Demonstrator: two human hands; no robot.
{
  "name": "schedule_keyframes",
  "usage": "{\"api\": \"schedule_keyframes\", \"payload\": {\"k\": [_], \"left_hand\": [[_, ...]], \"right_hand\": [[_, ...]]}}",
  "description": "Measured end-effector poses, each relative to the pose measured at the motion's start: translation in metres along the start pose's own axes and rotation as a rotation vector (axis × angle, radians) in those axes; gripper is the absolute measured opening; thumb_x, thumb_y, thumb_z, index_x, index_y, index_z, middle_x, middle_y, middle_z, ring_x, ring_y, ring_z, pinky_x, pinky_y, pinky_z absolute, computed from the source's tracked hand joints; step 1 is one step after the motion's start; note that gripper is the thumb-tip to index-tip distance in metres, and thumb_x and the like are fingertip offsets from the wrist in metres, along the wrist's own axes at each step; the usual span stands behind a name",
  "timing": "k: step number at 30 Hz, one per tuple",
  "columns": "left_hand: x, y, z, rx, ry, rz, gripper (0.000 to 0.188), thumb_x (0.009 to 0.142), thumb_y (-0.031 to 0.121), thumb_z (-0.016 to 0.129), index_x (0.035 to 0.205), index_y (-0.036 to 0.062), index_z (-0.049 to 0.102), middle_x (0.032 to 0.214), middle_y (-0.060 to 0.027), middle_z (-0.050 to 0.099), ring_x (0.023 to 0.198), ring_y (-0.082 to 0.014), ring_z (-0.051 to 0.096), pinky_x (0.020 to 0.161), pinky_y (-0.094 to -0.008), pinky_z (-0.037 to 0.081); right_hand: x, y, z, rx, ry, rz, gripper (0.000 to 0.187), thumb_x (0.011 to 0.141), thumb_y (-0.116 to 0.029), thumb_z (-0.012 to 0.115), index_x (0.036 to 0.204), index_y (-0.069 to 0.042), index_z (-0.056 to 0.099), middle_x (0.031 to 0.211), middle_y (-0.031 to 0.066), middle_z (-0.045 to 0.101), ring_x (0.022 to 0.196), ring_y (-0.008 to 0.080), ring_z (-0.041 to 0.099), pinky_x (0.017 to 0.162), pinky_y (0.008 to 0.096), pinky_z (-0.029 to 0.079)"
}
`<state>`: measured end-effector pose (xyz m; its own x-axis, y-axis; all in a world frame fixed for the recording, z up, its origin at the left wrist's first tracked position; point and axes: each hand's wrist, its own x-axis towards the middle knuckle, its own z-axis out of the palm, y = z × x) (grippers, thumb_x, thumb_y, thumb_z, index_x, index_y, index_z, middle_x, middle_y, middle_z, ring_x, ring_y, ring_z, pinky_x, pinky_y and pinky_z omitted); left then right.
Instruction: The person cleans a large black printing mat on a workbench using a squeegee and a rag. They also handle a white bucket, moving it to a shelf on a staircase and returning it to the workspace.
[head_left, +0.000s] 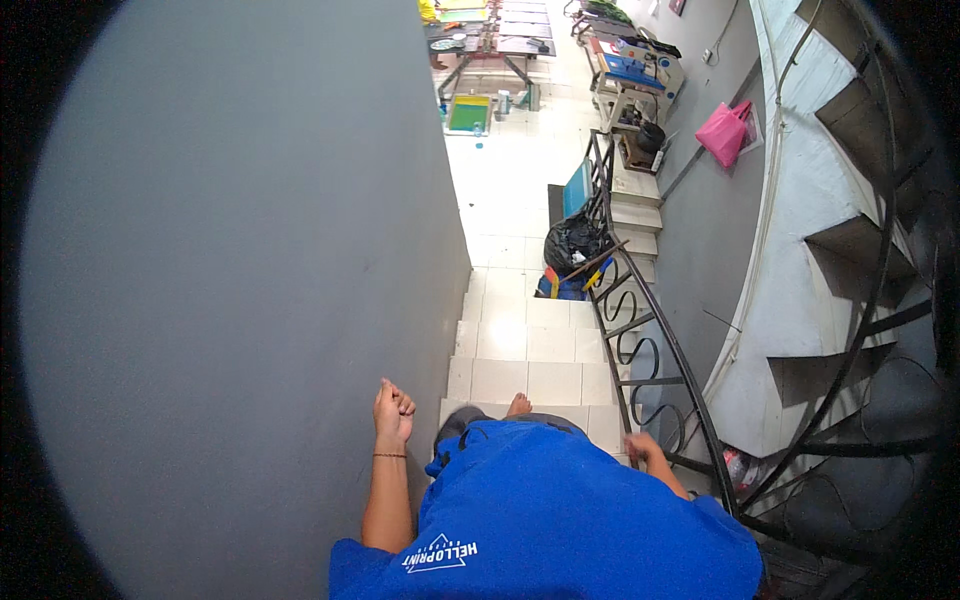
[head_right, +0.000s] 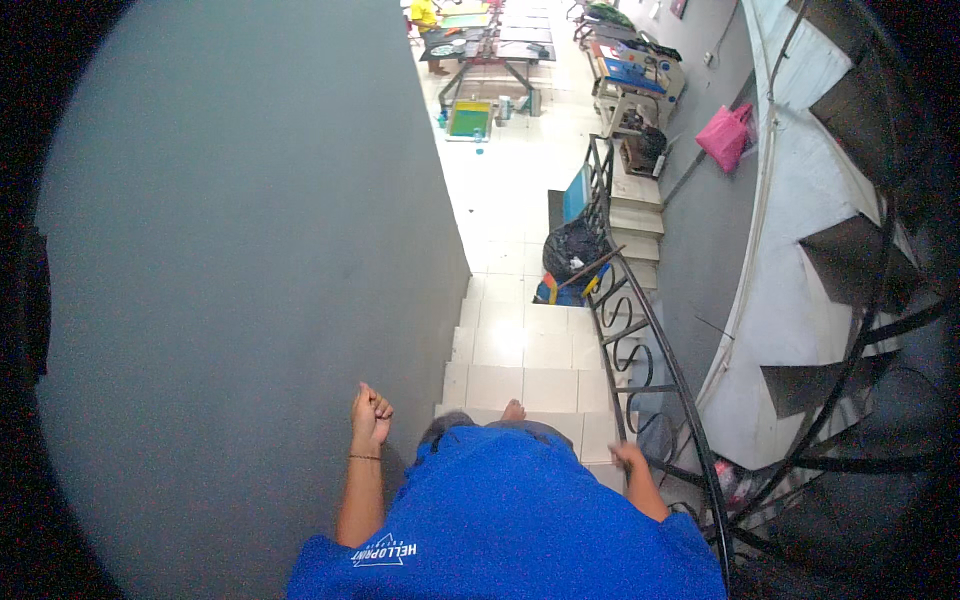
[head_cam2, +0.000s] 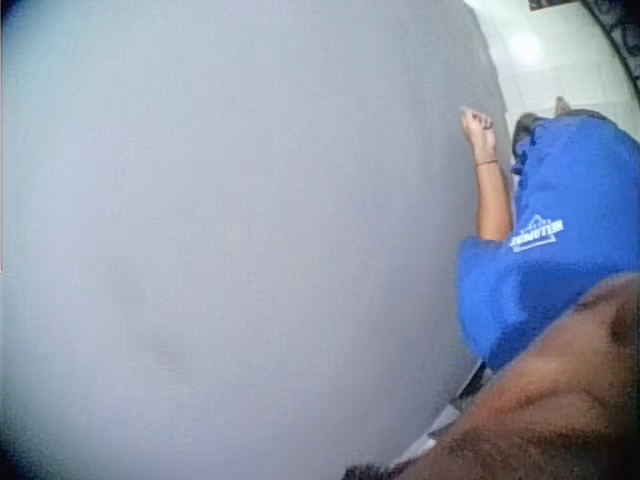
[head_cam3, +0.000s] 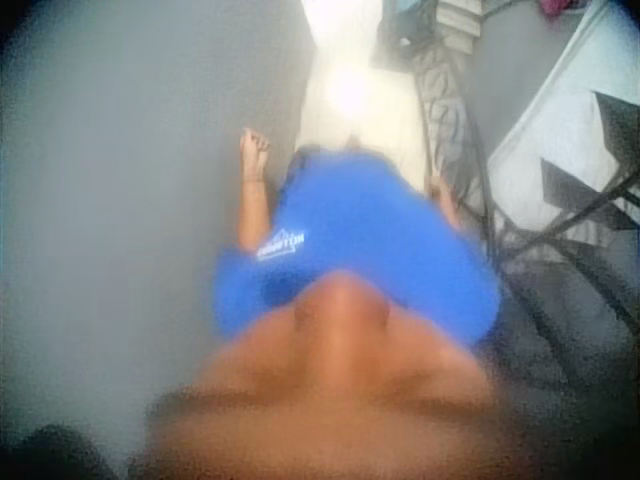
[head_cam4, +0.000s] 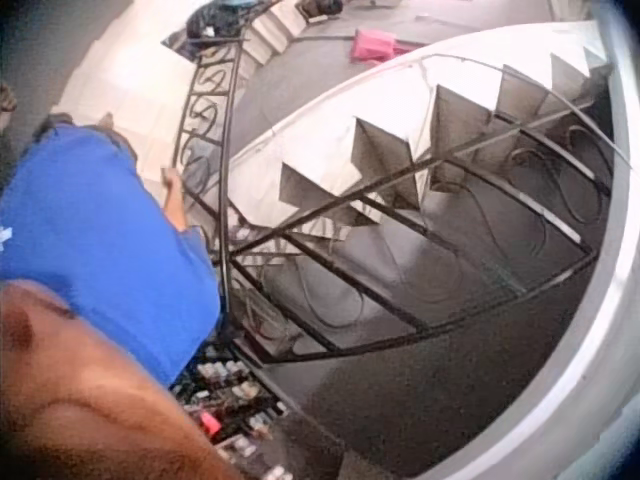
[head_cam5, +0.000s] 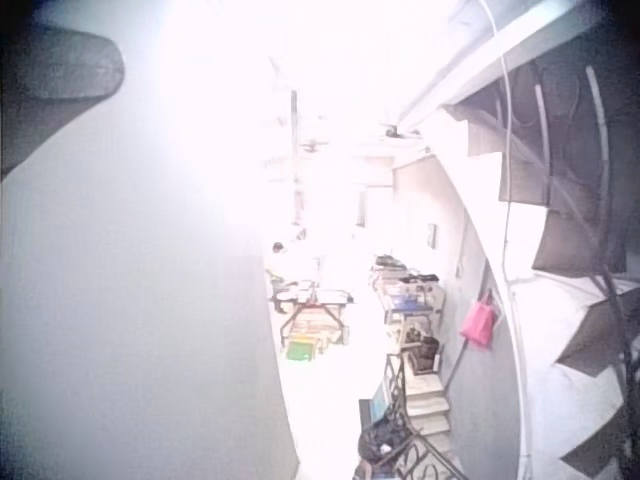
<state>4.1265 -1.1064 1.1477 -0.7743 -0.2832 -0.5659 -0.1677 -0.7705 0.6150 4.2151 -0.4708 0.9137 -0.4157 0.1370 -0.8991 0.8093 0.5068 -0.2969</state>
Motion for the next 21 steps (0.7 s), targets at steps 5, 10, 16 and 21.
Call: {"api": "schedule_keyframes", "payload": {"k": [5, 10, 16, 21], "left_hand": [[0.091, -0.046, 0.02, 0.434, 0.013, 0.016, 0.019, 0.103, 0.024, 0.046, 0.096, 0.0076, 0.052, 0.062, 0.0044, 0.034, 0.055, -0.007, 0.034, 0.053, -0.0243, 0.034], [0.214, -0.049, 0.097, 0.697, -0.056, 0.05, 0.01, 0.101, 0.012, 0.048, 0.105, 0.0054, 0.053, 0.07, 0.0039, 0.04, 0.062, -0.0068, 0.042, 0.061, -0.023, 0.042], [0.466, -0.144, 0.069, 1.458, -0.11, 0.485, 0.017, 0.095, 0.014, 0.053, 0.106, 0.0036, 0.059, 0.092, -0.0146, 0.065, 0.087, -0.029, 0.063, 0.077, -0.037, 0.049], [0.566, -0.191, -0.02, 1.535, -0.076, 0.276, 0.021, 0.091, 0.022, 0.057, 0.09, 0.0032, 0.065, 0.095, -0.0189, 0.067, 0.093, -0.0355, 0.063, 0.082, -0.0412, 0.048]], "right_hand": [[0.082, -0.184, -0.016, 0.206, 0.274, -0.469, 0.036, 0.089, -0.032, 0.066, 0.109, -0.002, 0.064, 0.079, 0.0058, 0.066, 0.068, 0.0151, 0.063, 0.057, 0.0296, 0.049], [0.064, -0.304, -0.046, 0.446, 0.121, -0.412, 0.041, 0.091, -0.028, 0.065, 0.123, -0.003, 0.059, 0.095, 0.005, 0.066, 0.081, 0.0132, 0.063, 0.066, 0.0263, 0.05], [0.265, -0.197, 0.004, 0.099, 0.351, 0.016, 0.02, 0.092, -0.026, 0.058, 0.09, -0.006, 0.064, 0.071, 0.0029, 0.059, 0.061, 0.0166, 0.054, 0.053, 0.0348, 0.045], [0.349, -0.198, 0.026, -0.204, -0.018, 0.112, 0.022, 0.091, -0.024, 0.056, 0.091, -0.004, 0.066, 0.077, 0.0072, 0.063, 0.069, 0.022, 0.06, 0.058, 0.0377, 0.048]]}}
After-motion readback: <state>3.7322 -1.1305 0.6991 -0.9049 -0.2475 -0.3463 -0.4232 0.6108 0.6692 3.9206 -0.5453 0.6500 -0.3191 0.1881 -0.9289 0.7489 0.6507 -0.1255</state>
